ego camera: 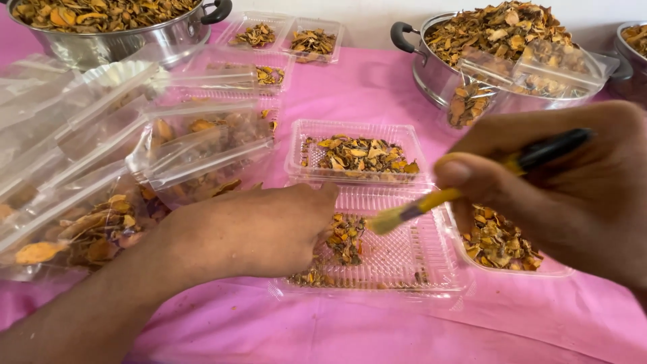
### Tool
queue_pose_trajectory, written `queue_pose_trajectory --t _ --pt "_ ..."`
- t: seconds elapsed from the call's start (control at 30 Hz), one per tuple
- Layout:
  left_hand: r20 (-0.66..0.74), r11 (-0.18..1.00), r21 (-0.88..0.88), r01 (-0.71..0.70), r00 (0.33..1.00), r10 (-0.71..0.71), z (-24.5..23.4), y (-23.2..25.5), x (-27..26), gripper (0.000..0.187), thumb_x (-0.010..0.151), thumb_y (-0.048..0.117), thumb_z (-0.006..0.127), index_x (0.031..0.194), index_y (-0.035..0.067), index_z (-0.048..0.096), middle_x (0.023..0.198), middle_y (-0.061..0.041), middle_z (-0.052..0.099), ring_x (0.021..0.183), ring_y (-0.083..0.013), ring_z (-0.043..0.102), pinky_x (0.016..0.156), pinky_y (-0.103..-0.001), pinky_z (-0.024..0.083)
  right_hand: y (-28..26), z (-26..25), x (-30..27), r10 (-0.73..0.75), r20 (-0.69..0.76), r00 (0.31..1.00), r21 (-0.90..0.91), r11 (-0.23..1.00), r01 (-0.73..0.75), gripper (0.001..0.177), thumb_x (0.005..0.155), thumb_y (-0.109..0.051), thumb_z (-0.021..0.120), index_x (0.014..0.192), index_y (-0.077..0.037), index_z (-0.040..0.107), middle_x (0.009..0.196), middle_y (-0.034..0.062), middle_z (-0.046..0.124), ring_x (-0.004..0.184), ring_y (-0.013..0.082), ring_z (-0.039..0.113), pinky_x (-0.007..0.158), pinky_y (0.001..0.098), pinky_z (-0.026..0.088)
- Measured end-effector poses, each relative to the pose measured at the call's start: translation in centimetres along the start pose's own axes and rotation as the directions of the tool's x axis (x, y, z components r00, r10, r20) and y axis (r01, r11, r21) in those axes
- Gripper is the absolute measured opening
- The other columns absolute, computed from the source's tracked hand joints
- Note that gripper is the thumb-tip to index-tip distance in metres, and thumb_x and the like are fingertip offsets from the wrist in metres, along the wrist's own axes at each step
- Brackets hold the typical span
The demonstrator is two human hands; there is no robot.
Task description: Sorting and cleaning dried tea leaves in plastic containers using hands and a brush to remove impurities.
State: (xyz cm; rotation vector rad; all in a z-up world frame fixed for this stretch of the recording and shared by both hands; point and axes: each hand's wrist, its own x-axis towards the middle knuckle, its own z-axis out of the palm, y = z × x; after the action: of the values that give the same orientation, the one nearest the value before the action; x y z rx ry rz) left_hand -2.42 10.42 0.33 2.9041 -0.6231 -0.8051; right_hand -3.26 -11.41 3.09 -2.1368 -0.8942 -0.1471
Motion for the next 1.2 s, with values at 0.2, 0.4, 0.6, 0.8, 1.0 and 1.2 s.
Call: queue_pose_trajectory --t 0.2,0.4,0.6,0.8,1.0,1.2 --pt "0.427 -0.083 0.876 -0.476 0.683 0.593 3.0 -1.6 2.8 0.029 0.090 0.003 0.062 0.068 0.017 0.071 0.062 0.007 0.065 0.045 -0.0165 0.049 0.078 -0.053 0.041 1.4 -1.6 -1.6 0.059 -0.009 0.998 -0.029 0.998 -0.059 0.045 0.091 -0.029 0.071 0.052 -0.007 0.073 0.037 0.0001 0.064 0.033 0.0044 0.047 0.030 0.0213 0.036" --pt "0.032 0.925 0.146 -0.350 0.936 0.350 3.2 -1.1 3.0 0.036 0.102 0.022 0.052 0.114 -0.009 0.037 0.057 -0.013 0.052 0.046 -0.0282 0.054 0.043 -0.043 0.035 0.9 -1.4 -0.9 0.042 0.034 0.999 0.005 0.999 -0.042 0.048 0.094 -0.027 0.070 0.050 -0.009 0.075 0.037 -0.0039 0.067 0.038 -0.0011 0.038 0.033 0.0194 0.029" --pt "0.037 0.982 -0.161 -0.095 0.994 0.102 1.8 0.3 1.9 0.046 0.098 0.027 0.056 0.130 0.001 0.035 0.094 -0.022 0.071 0.079 -0.0364 0.067 0.060 -0.052 0.045 1.1 -2.7 -0.9 0.009 -0.026 1.000 -0.052 0.999 -0.010 0.035 0.094 -0.022 0.069 0.065 -0.005 0.081 0.044 -0.0012 0.061 0.042 0.0038 0.036 0.035 0.0228 0.025" --pt "0.066 0.650 0.534 -0.541 0.793 0.606 4.6 -2.6 5.3 0.021 0.100 0.014 0.046 0.095 -0.006 0.053 0.053 -0.016 0.054 0.043 -0.0333 0.050 0.075 -0.040 0.040 2.1 -2.6 -1.5 0.081 0.085 0.993 -0.103 0.992 -0.072 0.048 0.088 -0.031 0.077 0.045 -0.011 0.071 0.035 -0.0021 0.069 0.032 0.0033 0.054 0.031 0.0208 0.045" --pt "-0.001 0.366 0.817 -0.445 0.634 0.774 3.5 -2.7 4.6 0.024 0.101 0.013 0.050 0.092 -0.004 0.063 0.059 -0.005 0.058 0.061 -0.0229 0.047 0.079 -0.039 0.036 1.1 -1.7 0.1 -0.065 0.091 0.994 0.000 0.998 0.065 0.029 0.093 -0.029 0.067 0.075 -0.011 0.081 0.054 -0.0034 0.079 0.049 -0.0012 0.066 0.043 0.0162 0.051" --pt "-0.050 0.994 -0.110 0.017 0.998 -0.023 -0.7 0.8 -0.3 0.045 0.096 0.042 0.061 0.126 0.015 0.045 0.111 -0.014 0.074 0.090 -0.0354 0.076 0.071 -0.053 0.055 1.3 -3.3 -0.6 -0.031 0.057 0.998 -0.120 0.992 0.038 0.043 0.098 -0.028 0.068 0.058 -0.010 0.070 0.050 -0.0053 0.044 0.044 0.0032 0.034 0.038 0.0234 0.026"
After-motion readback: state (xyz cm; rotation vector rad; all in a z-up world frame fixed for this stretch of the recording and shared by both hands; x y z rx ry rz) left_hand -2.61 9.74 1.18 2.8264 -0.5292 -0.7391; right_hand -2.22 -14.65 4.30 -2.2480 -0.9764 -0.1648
